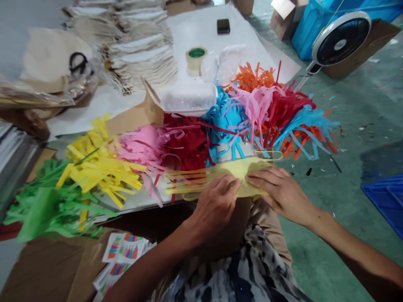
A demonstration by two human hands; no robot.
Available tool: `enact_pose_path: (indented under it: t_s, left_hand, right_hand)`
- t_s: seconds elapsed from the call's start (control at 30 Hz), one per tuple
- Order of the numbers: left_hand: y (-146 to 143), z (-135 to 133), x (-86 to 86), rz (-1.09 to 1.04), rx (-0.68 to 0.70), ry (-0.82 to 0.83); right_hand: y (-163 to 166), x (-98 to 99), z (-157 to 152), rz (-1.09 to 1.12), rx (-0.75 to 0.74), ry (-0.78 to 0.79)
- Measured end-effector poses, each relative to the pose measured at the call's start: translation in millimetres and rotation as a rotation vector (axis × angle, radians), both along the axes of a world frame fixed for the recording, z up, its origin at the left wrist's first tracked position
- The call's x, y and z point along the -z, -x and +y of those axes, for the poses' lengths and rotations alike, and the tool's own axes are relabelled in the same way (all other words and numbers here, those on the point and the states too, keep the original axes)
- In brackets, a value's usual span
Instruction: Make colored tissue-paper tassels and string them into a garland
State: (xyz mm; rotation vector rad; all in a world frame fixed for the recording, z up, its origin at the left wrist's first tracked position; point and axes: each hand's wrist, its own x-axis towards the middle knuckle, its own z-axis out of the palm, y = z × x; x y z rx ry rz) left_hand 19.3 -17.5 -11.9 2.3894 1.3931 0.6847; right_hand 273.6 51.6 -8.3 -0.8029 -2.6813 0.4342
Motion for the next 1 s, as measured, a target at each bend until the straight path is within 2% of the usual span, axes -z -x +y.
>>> enact_pose_path:
  t_s: [0.13, 0.3, 0.53, 0.73, 1.0]
  left_hand:
    - [17, 2, -9.6, -0.092, -0.109, 0.085]
    - [25, 10, -12.2, -0.117, -0.294, 0.169]
    - [13, 21, -4.1, 0.136, -0.437, 0.049]
    - [14, 31, -1.3, 0.181, -0.43, 0.012]
    - [12, 35, 2.4, 0.248, -0.432, -0.024]
  right_hand:
    - [-1, -4.6, 13, 0.097, 0.073, 0.192]
    - [9, -11.6, 25, 0.12, 0.367, 0.374]
    - [24, -4.5, 27, -0.084, 0.559, 0.214]
    - [30, -2.1, 30, -0.118, 0.549, 0.141]
    - [31, 1.1, 31, -0.17, 0.571, 0.12]
